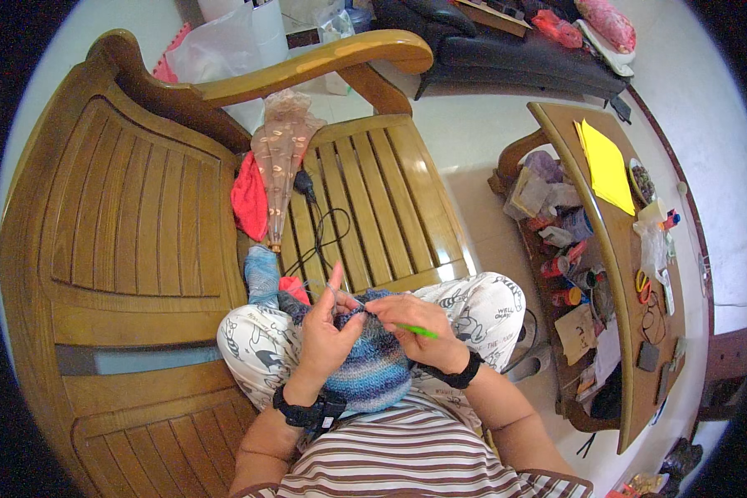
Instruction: Crocheting a blue and grey striped garment using a green crochet hook.
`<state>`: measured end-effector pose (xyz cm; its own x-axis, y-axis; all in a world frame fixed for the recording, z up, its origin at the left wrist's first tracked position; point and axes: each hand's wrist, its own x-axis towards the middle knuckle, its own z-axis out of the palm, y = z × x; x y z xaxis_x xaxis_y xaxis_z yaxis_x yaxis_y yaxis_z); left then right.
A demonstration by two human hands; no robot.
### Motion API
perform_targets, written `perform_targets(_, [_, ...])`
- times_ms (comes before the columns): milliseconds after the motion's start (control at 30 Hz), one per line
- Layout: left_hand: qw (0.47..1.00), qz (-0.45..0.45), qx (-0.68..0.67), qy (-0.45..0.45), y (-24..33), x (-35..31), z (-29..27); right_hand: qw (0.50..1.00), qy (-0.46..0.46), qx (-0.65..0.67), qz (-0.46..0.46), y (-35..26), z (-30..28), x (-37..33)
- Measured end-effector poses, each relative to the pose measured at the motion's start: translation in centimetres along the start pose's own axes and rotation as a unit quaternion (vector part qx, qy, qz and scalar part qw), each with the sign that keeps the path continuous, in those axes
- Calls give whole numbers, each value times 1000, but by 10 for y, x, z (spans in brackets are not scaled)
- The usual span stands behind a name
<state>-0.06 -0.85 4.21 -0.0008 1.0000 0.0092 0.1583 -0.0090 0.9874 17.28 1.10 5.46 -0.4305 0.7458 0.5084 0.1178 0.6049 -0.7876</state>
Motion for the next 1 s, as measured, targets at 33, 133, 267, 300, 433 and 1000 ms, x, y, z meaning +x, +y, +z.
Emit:
perform_targets(33, [1000,3,7,14,-1,0,0,1000,0,-20,-24,0,2,0])
perform_targets(133, [999,17,28,29,0,0,0,998,3,-46,-52,1,5,0])
perform_targets(267, [997,35,56,39,0,-1,0,998,11,-44,-50,1,7,-1])
perform_targets(300, [996,41,60,42,0,-1,1,998,11,-45,-50,2,7,-1])
perform_targets(433, [992,67,95,43,4,-4,3,996,19,-60,-59,6,10,-1])
perform_targets(1000, [966,-139,-184,-117,8,3,-11,987,91,117,59,10,-7,-10])
